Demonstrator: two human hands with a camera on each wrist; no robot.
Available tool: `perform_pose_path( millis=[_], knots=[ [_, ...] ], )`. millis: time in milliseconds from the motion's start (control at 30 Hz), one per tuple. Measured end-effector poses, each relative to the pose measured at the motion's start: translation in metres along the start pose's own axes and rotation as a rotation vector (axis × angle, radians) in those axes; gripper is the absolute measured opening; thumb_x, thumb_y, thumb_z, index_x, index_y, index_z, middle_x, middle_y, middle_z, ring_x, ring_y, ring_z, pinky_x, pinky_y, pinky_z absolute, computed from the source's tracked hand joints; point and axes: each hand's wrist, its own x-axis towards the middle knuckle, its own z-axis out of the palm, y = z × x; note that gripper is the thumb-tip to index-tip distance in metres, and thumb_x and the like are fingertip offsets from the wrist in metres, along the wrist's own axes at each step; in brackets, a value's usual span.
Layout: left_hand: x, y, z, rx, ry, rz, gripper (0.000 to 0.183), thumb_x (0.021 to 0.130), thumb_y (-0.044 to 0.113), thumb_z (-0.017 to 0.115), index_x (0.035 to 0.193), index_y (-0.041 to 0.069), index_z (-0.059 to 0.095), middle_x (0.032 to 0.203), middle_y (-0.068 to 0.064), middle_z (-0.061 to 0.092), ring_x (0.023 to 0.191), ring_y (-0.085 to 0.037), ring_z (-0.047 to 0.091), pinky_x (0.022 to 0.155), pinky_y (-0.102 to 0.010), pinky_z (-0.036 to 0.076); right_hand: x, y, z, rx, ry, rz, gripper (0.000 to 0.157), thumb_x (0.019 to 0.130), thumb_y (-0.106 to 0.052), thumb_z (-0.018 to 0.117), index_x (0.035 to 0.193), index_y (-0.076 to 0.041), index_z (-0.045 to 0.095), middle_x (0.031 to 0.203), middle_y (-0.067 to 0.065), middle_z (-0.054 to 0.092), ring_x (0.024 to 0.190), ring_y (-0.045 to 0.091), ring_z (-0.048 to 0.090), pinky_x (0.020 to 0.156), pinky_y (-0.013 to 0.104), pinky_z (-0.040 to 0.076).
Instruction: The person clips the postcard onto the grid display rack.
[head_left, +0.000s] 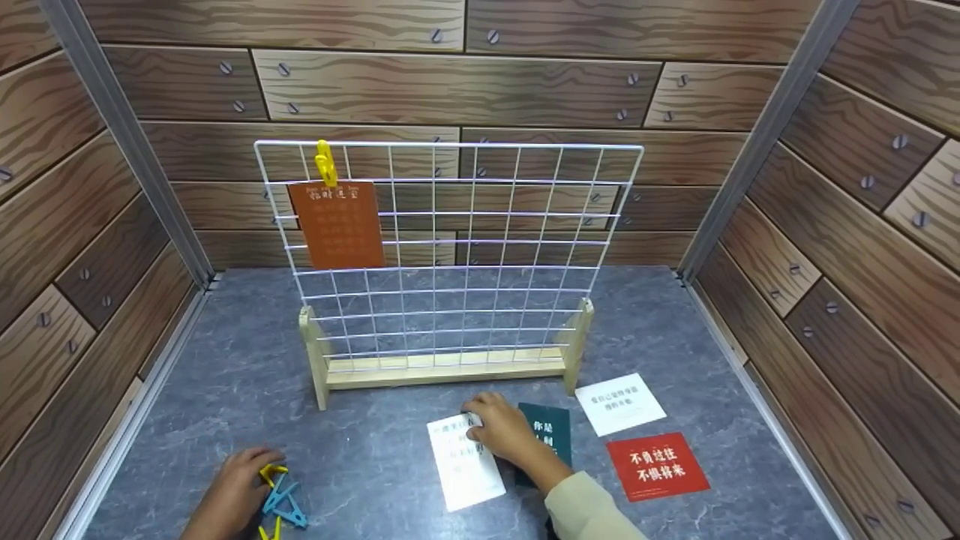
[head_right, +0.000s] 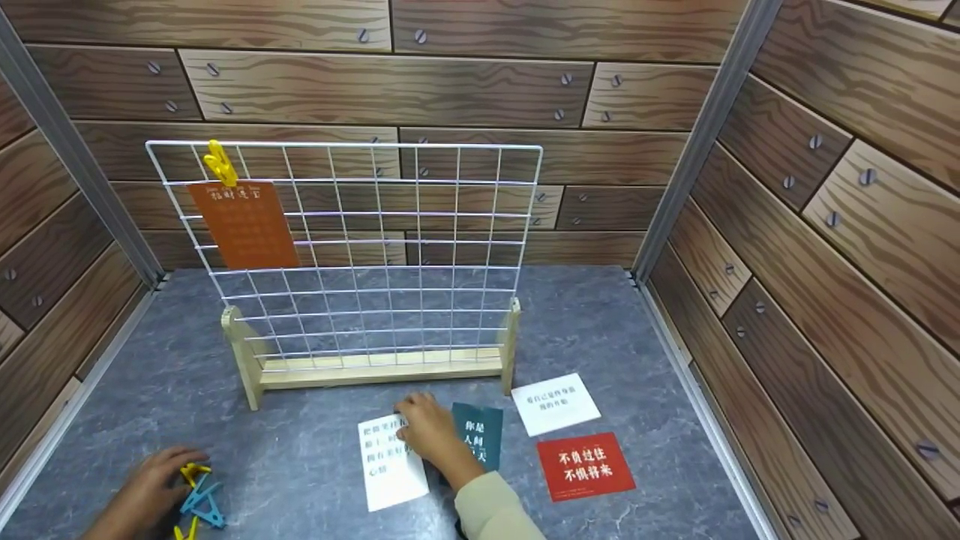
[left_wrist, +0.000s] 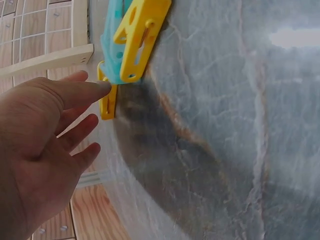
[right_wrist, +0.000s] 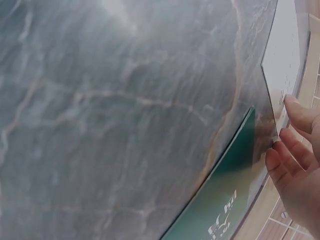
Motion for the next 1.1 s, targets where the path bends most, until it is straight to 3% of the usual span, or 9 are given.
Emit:
perform_pose_path(
  millis=[200,433,633,800,933,1100],
  knots=[
    [0.001,0.002,0.004,0.035,0.009,0.000,0.033,0.078,-0.003,0.078,0.106,0.013,0.074,0.109,-0.008,0.068,0.107,-0.036,0.060,0.092,-0.058,0.048,-0.001,0.000,0.000,0.009,0.004,0.017,0.037,0.090,-0.022,0.076,0.127,-0.016,0.069,0.124,0.006,0.061,0.117,0.027,0.056,0.089,0.051,0.053],
    [0.004,0.004,0.005,0.055,-0.019,-0.029,0.027,0.081,0.004,0.079,0.106,0.015,0.075,0.109,-0.007,0.069,0.109,-0.037,0.058,0.091,-0.063,0.046,-0.003,0.003,0.002,0.037,0.051,0.033,0.035,0.089,-0.017,0.077,0.123,-0.012,0.071,0.114,0.006,0.060,0.107,0.025,0.057,0.083,0.045,0.054],
    [0.004,0.000,0.005,0.042,-0.048,-0.018,0.026,0.081,0.002,0.079,0.105,0.013,0.076,0.106,-0.006,0.068,0.105,-0.034,0.055,0.088,-0.059,0.046,-0.002,0.004,0.003,0.054,0.073,0.028,0.028,0.088,-0.016,0.077,0.115,-0.011,0.073,0.108,0.003,0.060,0.102,0.023,0.058,0.081,0.041,0.053],
    [0.003,0.000,0.004,0.011,-0.042,0.017,0.030,0.078,-0.007,0.076,0.104,0.008,0.075,0.105,-0.010,0.068,0.103,-0.034,0.053,0.090,-0.055,0.044,-0.002,0.005,0.000,0.092,0.049,0.033,0.024,0.091,-0.017,0.076,0.113,-0.010,0.072,0.106,0.000,0.057,0.097,0.020,0.059,0.077,0.037,0.053],
    [0.003,0.001,0.003,0.018,-0.024,0.024,0.027,0.077,-0.005,0.079,0.100,0.008,0.075,0.100,-0.007,0.070,0.098,-0.029,0.056,0.089,-0.052,0.044,-0.001,0.005,-0.003,0.120,0.023,0.041,0.022,0.092,-0.018,0.074,0.113,-0.011,0.071,0.108,0.000,0.055,0.098,0.020,0.062,0.076,0.036,0.054],
    [0.006,0.001,-0.002,0.060,-0.028,-0.041,0.025,0.080,0.009,0.082,0.104,0.010,0.075,0.103,-0.007,0.071,0.100,-0.031,0.060,0.088,-0.059,0.047,0.001,0.003,-0.007,0.136,-0.003,0.044,0.024,0.092,-0.022,0.074,0.115,-0.014,0.070,0.109,0.000,0.055,0.096,0.019,0.064,0.074,0.036,0.054]
  ],
)
